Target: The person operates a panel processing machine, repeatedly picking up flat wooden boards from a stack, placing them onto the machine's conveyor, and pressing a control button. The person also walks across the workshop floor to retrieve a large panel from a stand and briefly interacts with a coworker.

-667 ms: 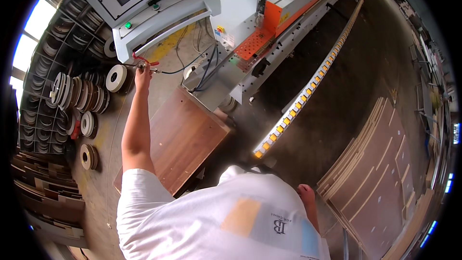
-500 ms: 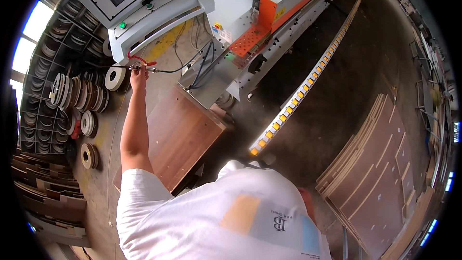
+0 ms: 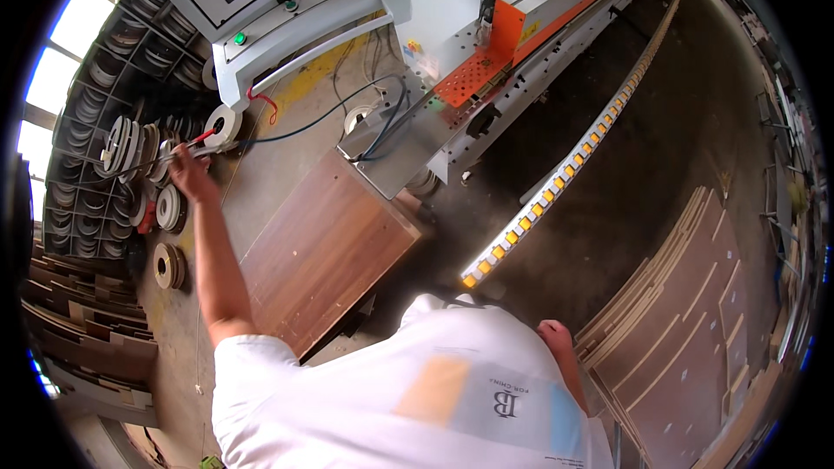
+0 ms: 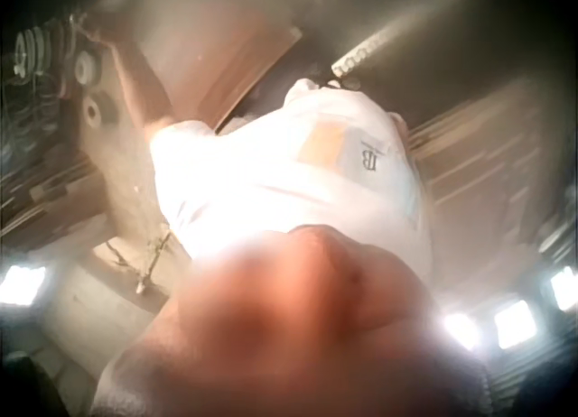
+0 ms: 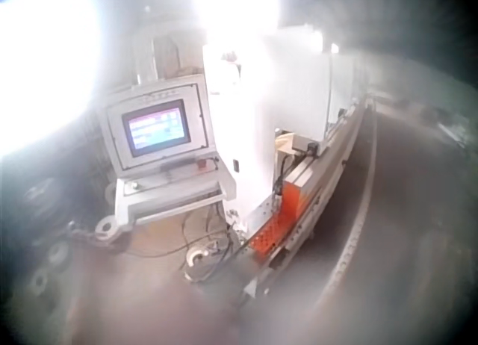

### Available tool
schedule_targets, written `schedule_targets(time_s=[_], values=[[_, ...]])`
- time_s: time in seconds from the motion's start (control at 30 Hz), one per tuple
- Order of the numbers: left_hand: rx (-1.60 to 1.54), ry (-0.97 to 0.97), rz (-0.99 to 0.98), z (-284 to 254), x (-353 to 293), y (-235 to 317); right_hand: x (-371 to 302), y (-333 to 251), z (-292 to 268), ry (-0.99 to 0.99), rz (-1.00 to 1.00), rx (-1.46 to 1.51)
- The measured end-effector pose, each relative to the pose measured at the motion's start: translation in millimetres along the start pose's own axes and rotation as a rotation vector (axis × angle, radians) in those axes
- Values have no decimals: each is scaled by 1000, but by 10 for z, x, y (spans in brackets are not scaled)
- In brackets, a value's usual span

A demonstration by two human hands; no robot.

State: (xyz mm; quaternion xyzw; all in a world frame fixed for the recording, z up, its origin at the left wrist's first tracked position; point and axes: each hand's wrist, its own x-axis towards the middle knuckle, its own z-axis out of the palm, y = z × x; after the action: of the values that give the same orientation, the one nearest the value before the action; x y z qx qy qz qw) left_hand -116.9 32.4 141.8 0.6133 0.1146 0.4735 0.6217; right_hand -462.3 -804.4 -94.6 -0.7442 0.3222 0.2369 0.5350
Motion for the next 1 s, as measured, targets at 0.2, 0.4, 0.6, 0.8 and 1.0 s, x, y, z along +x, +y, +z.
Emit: schedule_targets(time_s=[0.2, 0.4, 0.6, 0.8, 1.0], values=[[1629, 532, 406, -1694, 1169, 1113, 265, -296, 33, -74, 89, -18], [1903, 314, 775, -1914, 1012, 1837, 461, -175, 129, -82, 87, 56], [1033, -116, 292, -1162, 312, 784, 404, -406, 291, -201, 94, -137], [134, -320, -95, -57, -438, -287, 473, -540, 288, -123, 98, -105], [445, -266, -119, 604, -368, -963, 314, -278, 213, -53, 85, -61]])
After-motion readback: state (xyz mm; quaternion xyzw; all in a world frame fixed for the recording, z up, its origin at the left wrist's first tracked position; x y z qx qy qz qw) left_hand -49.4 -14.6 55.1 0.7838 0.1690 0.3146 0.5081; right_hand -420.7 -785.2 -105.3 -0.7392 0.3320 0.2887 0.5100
